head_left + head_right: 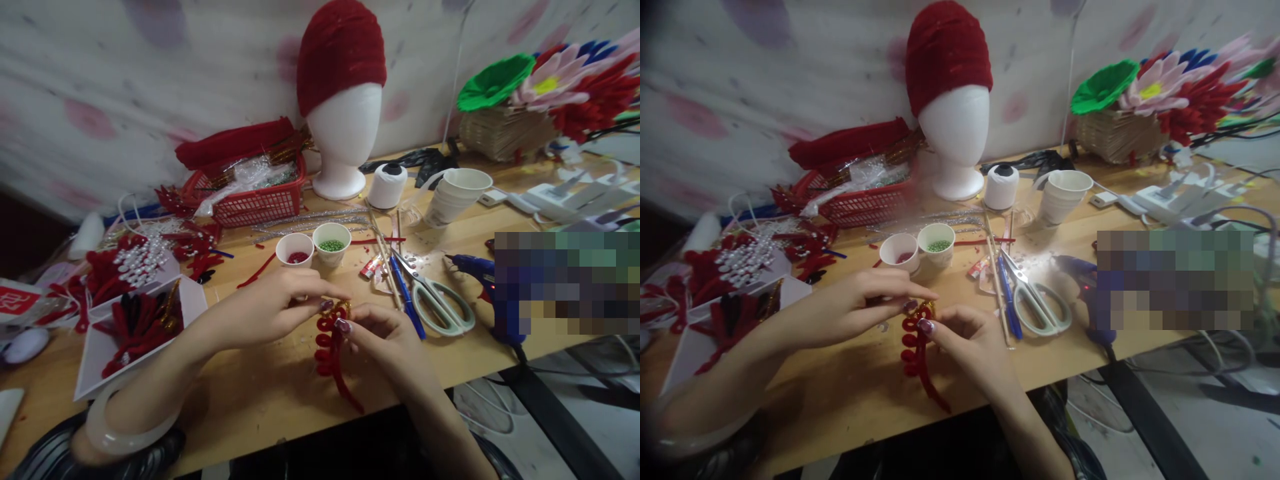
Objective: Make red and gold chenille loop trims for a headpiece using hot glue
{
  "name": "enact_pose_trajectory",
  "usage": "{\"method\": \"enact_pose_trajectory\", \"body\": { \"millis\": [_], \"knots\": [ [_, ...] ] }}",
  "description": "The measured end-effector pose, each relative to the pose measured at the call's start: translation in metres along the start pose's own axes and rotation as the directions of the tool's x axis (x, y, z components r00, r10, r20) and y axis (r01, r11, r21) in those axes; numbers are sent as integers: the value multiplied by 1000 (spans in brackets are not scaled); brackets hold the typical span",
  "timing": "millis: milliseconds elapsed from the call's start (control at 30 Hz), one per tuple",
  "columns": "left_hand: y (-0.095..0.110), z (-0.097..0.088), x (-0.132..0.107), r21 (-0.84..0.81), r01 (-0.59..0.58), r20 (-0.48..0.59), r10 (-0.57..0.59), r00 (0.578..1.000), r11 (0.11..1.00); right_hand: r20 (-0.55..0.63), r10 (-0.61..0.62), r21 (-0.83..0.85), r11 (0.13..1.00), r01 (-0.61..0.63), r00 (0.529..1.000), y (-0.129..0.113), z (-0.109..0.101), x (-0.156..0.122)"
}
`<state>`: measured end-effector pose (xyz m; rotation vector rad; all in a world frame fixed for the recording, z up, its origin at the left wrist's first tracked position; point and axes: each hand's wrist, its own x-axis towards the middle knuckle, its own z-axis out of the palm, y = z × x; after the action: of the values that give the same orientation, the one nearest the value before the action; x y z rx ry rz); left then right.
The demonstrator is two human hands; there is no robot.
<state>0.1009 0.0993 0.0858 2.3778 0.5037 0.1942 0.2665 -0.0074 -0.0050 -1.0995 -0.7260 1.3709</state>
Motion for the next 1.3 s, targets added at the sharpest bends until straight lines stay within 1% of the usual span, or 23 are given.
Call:
{"method": "enact_pose_trajectory", "body": {
  "millis": [133, 200, 300, 400, 500, 567, 733, 800, 1033, 1133, 1300],
  "knots": [
    [-4, -3, -4, -23, 10, 38, -9, 999, 1000, 2, 32, 4, 999, -32, 999, -1, 2, -1],
    [-6, -5, -5, -33, 20, 72, -17, 997, 999, 8, 20, -18, 1000, -20, 1000, 0, 2, -2],
    [-6, -7, -5, -43, 6, 134, 0, 991, 999, 17, -18, -39, 999, 19, 1000, 3, 2, -3],
    [-6, -8, -4, -51, -5, 154, 13, 988, 999, 3, -47, -16, 999, 47, 999, 6, 3, -3],
    [-6, -8, -4, -93, 5, 143, 8, 990, 996, -22, -84, 14, 996, 84, 996, 9, 3, -2],
    [-5, -8, -4, -109, 23, 131, -8, 991, 994, -29, -116, 1, 993, 116, 993, 9, 2, -2],
    [-3, -7, -6, -89, 48, 91, -40, 995, 995, -49, -155, -129, 981, 148, 987, 6, 1, -6],
    [-3, -7, -7, -84, 45, 89, -37, 995, 995, -52, -167, -154, 976, 157, 985, 5, 2, -7],
    [-1, -5, -11, -103, 3, 61, 3, 998, 995, -55, -144, -129, 982, 136, 988, 5, 4, -8],
    [1, -3, -13, -97, 16, 49, -12, 999, 995, -70, -153, -139, 980, 142, 986, 5, 4, -9],
    [0, 2, -14, -92, 54, -61, -60, 996, 994, -65, -130, -110, 986, 122, 989, 6, 5, -9]
  ]
}}
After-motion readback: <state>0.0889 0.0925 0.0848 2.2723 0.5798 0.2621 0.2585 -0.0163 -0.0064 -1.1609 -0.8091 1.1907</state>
